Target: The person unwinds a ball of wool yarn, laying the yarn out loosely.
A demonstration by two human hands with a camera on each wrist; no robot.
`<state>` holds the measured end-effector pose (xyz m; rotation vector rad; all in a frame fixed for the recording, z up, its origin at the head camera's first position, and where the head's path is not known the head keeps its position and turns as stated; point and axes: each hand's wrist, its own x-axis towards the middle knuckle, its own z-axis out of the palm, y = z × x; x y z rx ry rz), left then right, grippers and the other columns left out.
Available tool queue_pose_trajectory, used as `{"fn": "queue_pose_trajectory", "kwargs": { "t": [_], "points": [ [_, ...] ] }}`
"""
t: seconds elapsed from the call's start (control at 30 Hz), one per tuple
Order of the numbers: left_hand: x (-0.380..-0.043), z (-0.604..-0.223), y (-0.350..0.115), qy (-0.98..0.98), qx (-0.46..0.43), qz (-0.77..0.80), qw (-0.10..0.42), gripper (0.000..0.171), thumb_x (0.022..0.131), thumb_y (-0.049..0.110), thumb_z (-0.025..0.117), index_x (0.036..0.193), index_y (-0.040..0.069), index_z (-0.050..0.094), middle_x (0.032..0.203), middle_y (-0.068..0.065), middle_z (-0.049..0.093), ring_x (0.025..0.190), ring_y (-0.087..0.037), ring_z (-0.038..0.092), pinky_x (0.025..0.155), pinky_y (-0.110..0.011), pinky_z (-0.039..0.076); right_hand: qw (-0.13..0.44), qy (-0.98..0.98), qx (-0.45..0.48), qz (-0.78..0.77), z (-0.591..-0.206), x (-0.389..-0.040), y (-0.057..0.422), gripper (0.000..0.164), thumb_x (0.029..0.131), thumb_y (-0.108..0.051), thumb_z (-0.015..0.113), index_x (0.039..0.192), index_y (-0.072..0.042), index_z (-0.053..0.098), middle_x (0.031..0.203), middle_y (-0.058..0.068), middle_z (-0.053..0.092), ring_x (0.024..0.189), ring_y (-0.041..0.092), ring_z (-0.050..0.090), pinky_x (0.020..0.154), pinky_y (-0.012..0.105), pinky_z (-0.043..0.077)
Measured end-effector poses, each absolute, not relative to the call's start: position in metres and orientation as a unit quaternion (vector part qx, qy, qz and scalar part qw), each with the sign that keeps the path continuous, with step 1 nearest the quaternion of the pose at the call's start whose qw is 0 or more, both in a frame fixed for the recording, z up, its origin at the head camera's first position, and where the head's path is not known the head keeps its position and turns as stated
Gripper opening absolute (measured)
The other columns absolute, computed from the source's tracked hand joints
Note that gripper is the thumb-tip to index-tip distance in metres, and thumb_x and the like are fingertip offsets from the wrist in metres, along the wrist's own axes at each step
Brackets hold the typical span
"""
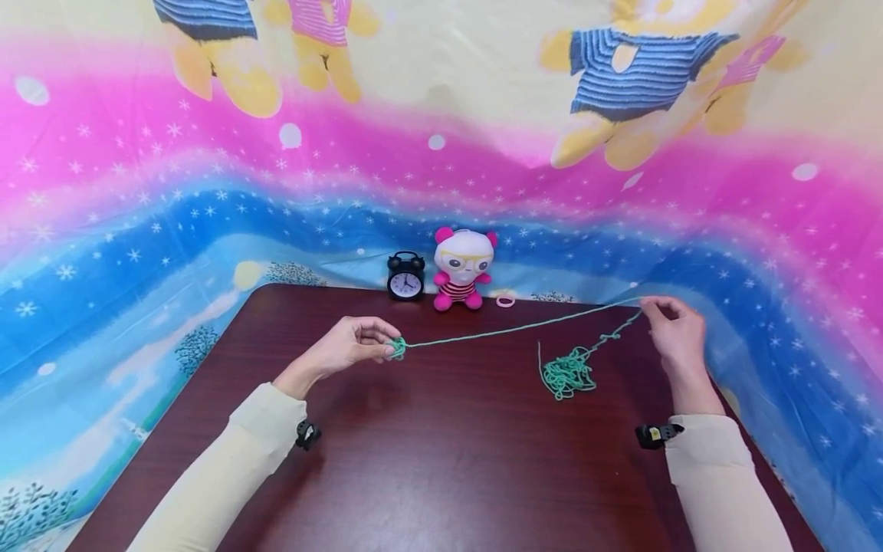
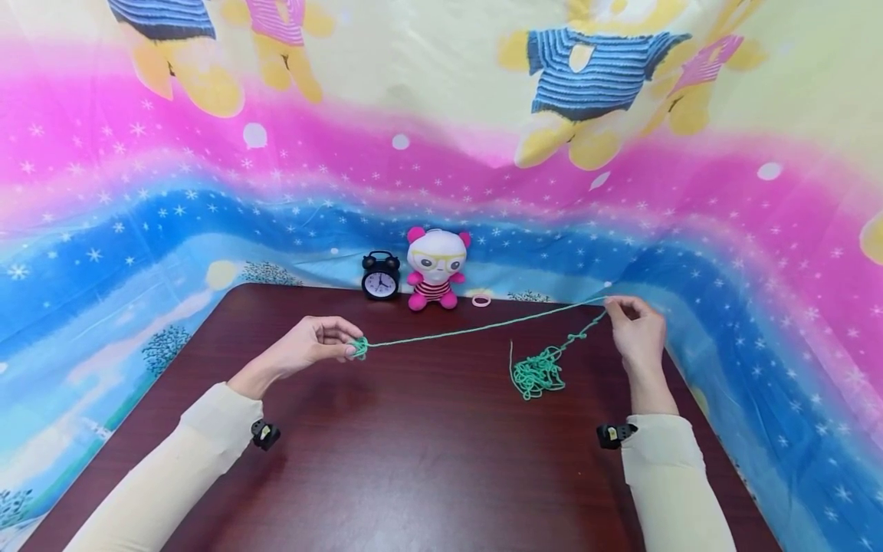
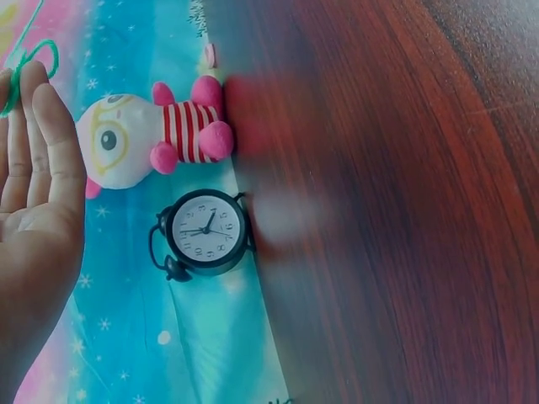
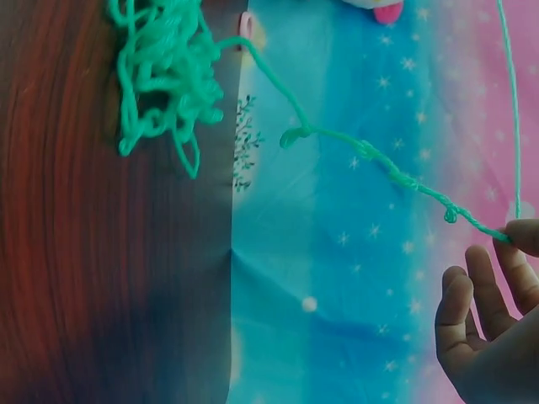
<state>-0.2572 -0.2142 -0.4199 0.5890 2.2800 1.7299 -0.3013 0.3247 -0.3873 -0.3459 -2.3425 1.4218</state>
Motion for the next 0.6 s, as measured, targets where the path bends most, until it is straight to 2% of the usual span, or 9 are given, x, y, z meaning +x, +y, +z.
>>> {"fn": "queue_pose_trajectory", "kwargs": {
  "t": [0.07, 0.2, 0.33, 0.4, 0.47, 0.53, 0.6],
  "points": [
    [-0.257, -0.419, -0.215, 0.779, 0.197, 0.585, 0.109, 0.03, 0.09, 0.011, 0.074, 0.118, 0.003, 0.069, 0.1, -0.016, 0.073, 0.09, -0.035, 0.071, 0.081, -0.043, 0.061, 0.193, -0.824, -0.135, 0.515, -0.389, -0.302, 0.329, 0.028, 0.095, -0.039, 0.065, 0.112, -0.018, 0.073, 0.087, -0.027, 0.057, 0.082, -0.001, 0.053, 0.061, 0.013, 0.049],
    [-0.256, -0.418, -0.215, 0.788, 0.192, 0.576, 0.104, 0.025, 0.09, 0.013, 0.074, 0.114, 0.004, 0.072, 0.101, -0.016, 0.074, 0.083, -0.021, 0.071, 0.078, -0.034, 0.061, 0.201, -0.823, -0.144, 0.511, -0.392, -0.303, 0.334, 0.026, 0.095, -0.037, 0.066, 0.11, -0.017, 0.074, 0.084, -0.029, 0.057, 0.081, -0.004, 0.052, 0.06, 0.012, 0.047],
    [-0.256, -0.417, -0.215, 0.791, 0.199, 0.571, 0.097, 0.02, 0.092, 0.014, 0.073, 0.109, 0.004, 0.073, 0.098, -0.011, 0.075, 0.078, -0.017, 0.07, 0.077, -0.037, 0.061, 0.19, -0.857, -0.125, 0.462, -0.396, -0.301, 0.338, 0.036, 0.095, -0.039, 0.065, 0.115, -0.01, 0.073, 0.083, -0.034, 0.053, 0.078, -0.008, 0.051, 0.061, 0.012, 0.046],
    [-0.256, -0.417, -0.214, 0.787, 0.202, 0.575, 0.097, 0.02, 0.092, 0.014, 0.072, 0.108, 0.004, 0.073, 0.095, -0.009, 0.076, 0.079, -0.018, 0.071, 0.078, -0.041, 0.061, 0.168, -0.879, -0.109, 0.434, -0.399, -0.3, 0.339, 0.043, 0.095, -0.043, 0.064, 0.117, -0.008, 0.071, 0.087, -0.032, 0.053, 0.074, -0.008, 0.052, 0.062, 0.014, 0.048],
    [-0.256, -0.417, -0.214, 0.783, 0.206, 0.578, 0.099, 0.019, 0.092, 0.014, 0.072, 0.108, 0.003, 0.073, 0.093, -0.007, 0.076, 0.08, -0.02, 0.072, 0.079, -0.045, 0.061, 0.136, -0.898, -0.088, 0.409, -0.402, -0.298, 0.34, 0.047, 0.095, -0.047, 0.062, 0.12, -0.007, 0.07, 0.097, -0.022, 0.06, 0.072, -0.006, 0.055, 0.064, 0.017, 0.049],
    [-0.256, -0.417, -0.213, 0.781, 0.206, 0.58, 0.101, 0.019, 0.092, 0.015, 0.072, 0.107, 0.004, 0.073, 0.092, -0.007, 0.076, 0.082, -0.021, 0.073, 0.08, -0.048, 0.06, 0.101, -0.912, -0.065, 0.391, -0.406, -0.297, 0.341, 0.049, 0.097, -0.048, 0.06, 0.122, -0.007, 0.069, 0.111, -0.004, 0.065, 0.072, 0.001, 0.06, 0.064, 0.021, 0.052],
    [-0.257, -0.417, -0.212, 0.782, 0.205, 0.58, 0.101, 0.018, 0.093, 0.016, 0.072, 0.106, 0.005, 0.073, 0.092, -0.007, 0.077, 0.083, -0.021, 0.074, 0.08, -0.048, 0.06, 0.068, -0.923, -0.046, 0.375, -0.41, -0.297, 0.341, 0.051, 0.098, -0.05, 0.057, 0.124, -0.007, 0.068, 0.124, 0.012, 0.063, 0.08, 0.01, 0.064, 0.066, 0.024, 0.052]
  ]
}}
